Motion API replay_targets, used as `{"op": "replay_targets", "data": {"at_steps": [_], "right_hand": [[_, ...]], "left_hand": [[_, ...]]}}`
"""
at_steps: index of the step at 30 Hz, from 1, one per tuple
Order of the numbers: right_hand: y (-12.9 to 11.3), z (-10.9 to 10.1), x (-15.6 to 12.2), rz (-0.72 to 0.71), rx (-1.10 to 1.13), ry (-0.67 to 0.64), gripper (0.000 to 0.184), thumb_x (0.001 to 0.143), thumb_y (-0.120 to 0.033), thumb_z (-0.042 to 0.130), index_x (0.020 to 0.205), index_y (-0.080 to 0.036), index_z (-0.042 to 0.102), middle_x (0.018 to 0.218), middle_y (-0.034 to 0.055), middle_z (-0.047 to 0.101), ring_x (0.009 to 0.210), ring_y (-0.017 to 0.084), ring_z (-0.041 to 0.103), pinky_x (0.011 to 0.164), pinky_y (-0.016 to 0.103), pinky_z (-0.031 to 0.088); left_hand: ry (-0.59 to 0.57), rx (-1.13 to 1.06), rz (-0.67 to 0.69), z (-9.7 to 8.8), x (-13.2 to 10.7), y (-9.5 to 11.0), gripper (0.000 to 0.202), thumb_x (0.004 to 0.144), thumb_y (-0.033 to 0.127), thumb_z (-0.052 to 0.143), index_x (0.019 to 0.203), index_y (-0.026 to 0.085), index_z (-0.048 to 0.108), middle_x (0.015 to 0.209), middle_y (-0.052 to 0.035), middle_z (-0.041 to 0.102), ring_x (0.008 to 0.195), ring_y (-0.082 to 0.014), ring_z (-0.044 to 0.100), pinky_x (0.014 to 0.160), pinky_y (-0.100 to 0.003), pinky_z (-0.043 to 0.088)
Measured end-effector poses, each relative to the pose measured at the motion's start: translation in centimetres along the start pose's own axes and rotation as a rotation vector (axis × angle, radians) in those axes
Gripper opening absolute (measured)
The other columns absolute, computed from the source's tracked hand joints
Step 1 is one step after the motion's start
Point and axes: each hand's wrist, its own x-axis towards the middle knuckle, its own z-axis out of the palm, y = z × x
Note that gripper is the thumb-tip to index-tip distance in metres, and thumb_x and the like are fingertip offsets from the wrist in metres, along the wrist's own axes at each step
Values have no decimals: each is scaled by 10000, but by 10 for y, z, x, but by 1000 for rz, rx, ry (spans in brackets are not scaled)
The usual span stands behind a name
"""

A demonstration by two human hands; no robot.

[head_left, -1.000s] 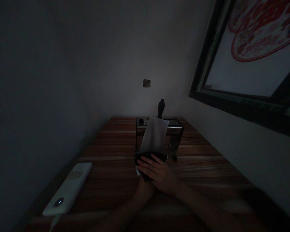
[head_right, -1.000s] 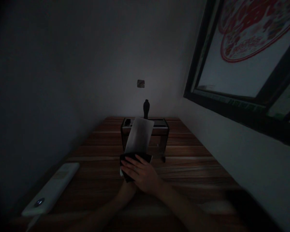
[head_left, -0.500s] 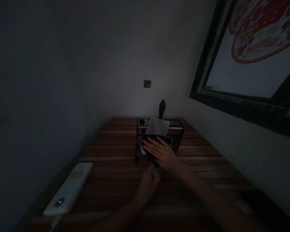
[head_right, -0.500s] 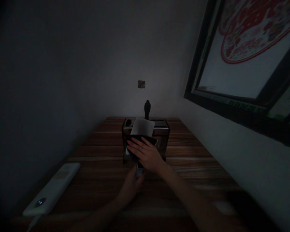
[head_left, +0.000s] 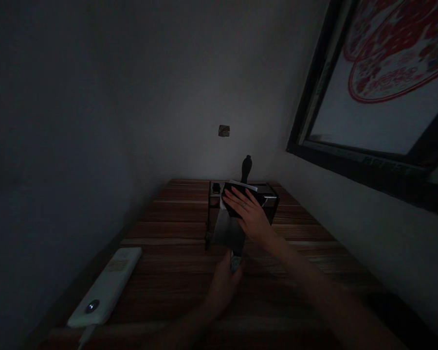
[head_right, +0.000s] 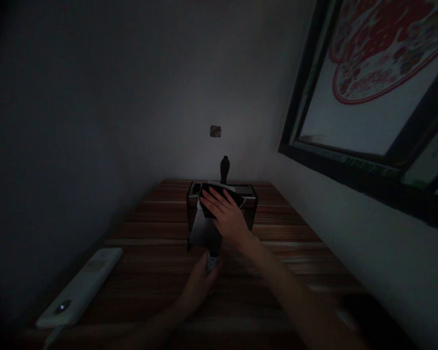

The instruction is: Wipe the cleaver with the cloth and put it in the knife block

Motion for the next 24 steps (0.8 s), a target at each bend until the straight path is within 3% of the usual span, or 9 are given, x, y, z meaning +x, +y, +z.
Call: {"op": "replay_targets", "data": {"at_steps": [6,14,24], "right_hand": [[6,-5,12,85,-3,57,537,815,-68,385,1333,-201,328,1402,35,346,1333,164,178,1086,475,158],[12,-12,11,40,63,42,522,831,-79,373,1333,-212,327,1401,36,350,1329,160,197,1083,478,158],[4,-50,-23,200,358,151,470,875,-143,327,1326,-275,342,1389,13,370,1296,181,286,1081,466,194]], "left_hand": [[20,38,11,0,0,2,209,814,292,468,945,144,538,782,-21,590,704,-144,525,676,-235,411],[30,35,32,0,0,-1,188,812,301,469,893,149,542,727,3,558,661,-132,497,629,-217,399],[31,27,-63,0,0,2,212,775,360,503,838,160,533,617,17,528,589,-140,500,566,-231,410]]}}
